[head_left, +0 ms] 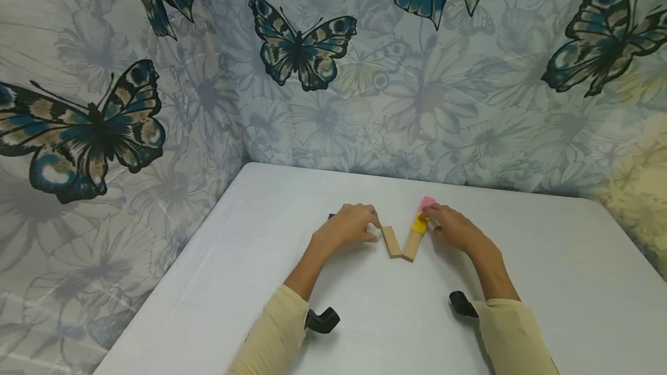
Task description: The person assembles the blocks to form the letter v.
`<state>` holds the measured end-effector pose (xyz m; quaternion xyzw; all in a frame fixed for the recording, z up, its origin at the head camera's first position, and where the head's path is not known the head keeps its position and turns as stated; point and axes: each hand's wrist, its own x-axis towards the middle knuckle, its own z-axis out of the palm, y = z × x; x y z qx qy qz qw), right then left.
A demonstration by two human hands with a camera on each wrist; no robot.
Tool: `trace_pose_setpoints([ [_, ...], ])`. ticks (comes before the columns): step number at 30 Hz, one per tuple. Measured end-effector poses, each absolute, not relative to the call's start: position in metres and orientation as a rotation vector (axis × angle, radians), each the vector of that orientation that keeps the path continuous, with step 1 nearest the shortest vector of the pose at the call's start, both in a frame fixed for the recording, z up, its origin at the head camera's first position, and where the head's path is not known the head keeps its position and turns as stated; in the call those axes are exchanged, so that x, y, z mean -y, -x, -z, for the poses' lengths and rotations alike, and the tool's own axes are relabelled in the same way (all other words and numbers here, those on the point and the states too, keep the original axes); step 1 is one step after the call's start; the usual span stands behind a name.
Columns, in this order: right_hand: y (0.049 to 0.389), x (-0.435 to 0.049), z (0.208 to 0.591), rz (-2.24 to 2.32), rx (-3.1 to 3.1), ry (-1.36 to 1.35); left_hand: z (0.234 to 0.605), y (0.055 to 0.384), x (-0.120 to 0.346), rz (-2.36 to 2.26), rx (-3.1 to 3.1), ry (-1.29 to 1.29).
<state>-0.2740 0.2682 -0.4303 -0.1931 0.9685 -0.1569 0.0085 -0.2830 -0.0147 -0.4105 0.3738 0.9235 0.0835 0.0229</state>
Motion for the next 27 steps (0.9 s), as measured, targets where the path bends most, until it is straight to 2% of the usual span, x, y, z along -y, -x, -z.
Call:
trace_pose_setpoints([
  [13, 0.274, -0.268, 0.431, 0.495, -3.019, 0.630, 0.418, 0.295, 0.039, -0.313, -2.798, -1.042],
  [27, 0.274, -0.269, 0.431, 0.488, -3.016, 0.601, 0.425, 0.297, 0.042, -0.355, -2.771, -1.052],
])
